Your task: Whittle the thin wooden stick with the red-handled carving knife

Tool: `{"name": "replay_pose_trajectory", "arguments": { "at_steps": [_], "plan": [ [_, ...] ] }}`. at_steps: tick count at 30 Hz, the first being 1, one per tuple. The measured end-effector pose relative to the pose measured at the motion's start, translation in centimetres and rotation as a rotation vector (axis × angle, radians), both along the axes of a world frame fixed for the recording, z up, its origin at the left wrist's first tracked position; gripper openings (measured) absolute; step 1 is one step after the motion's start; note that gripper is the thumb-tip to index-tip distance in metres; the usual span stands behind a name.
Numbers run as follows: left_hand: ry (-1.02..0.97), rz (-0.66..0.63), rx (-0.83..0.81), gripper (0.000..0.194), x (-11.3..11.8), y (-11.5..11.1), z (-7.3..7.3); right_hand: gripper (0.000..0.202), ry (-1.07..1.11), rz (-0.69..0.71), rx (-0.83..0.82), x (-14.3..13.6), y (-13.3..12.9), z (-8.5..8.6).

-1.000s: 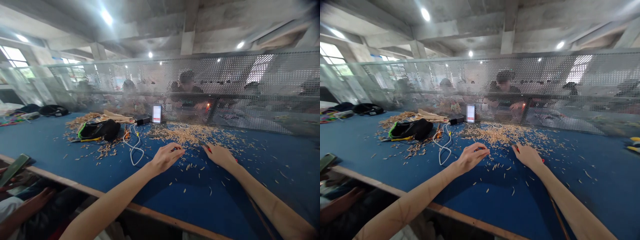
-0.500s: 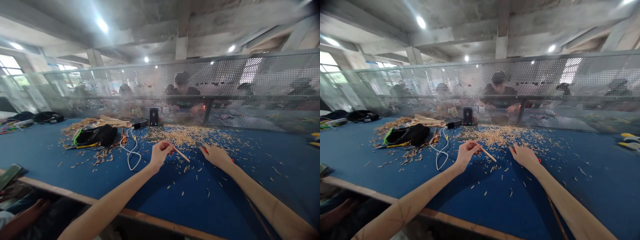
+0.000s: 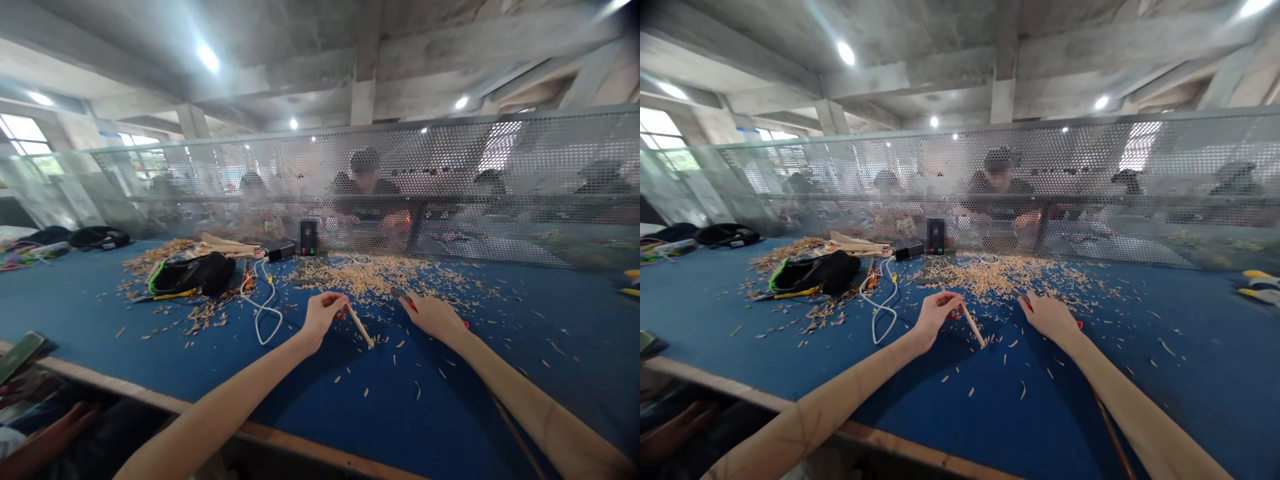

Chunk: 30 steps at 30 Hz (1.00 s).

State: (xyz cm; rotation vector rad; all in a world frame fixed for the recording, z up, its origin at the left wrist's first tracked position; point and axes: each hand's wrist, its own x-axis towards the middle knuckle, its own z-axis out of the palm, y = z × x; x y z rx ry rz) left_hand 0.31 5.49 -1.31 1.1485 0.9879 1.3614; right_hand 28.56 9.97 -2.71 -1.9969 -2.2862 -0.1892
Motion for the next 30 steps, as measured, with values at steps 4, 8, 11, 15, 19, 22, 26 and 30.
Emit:
{"name": "replay_pose_trajectory", "arguments": {
  "at_steps": [4, 8, 11, 15, 19, 22, 26, 30],
  "plan": [
    [-0.047, 0.004, -0.056, 0.039, -0.12, -0.04, -0.04, 0.055, 0.002, -0.004, -0.015, -0.04, 0.01, 0.04],
    [-0.078, 0.014, -0.101, 0.043, -0.21, -0.16, -0.04, 0.053, -0.006, -0.006, -0.042, -0.21, -0.14, 0.37],
    [-0.100, 0.033, -0.110, 0.046, -0.16, -0.26, 0.11, 0.052, -0.017, -0.002, -0.045, -0.32, -0.28, 0.56],
    [-0.090, 0.053, -0.090, 0.048, -0.18, -0.27, 0.41, 0.051, -0.018, -0.005, -0.040, -0.40, -0.37, 0.62],
    [-0.064, 0.066, -0.058, 0.046, -0.28, -0.14, 0.60, 0.049, -0.038, -0.010, -0.034, -0.47, -0.43, 0.70],
    [-0.032, 0.082, -0.031, 0.047, -0.20, -0.05, 0.57, 0.048, -0.037, -0.008, -0.032, -0.50, -0.49, 0.82],
    [0.037, 0.049, 0.006, 0.050, 0.02, -0.07, 0.39, 0.048, -0.009, 0.006, -0.021, -0.44, -0.49, 0.83],
    [0.095, -0.060, 0.001, 0.051, 0.14, -0.43, 0.43, 0.049, 0.010, 0.023, -0.022, -0.32, -0.38, 0.68]
  ]
}}
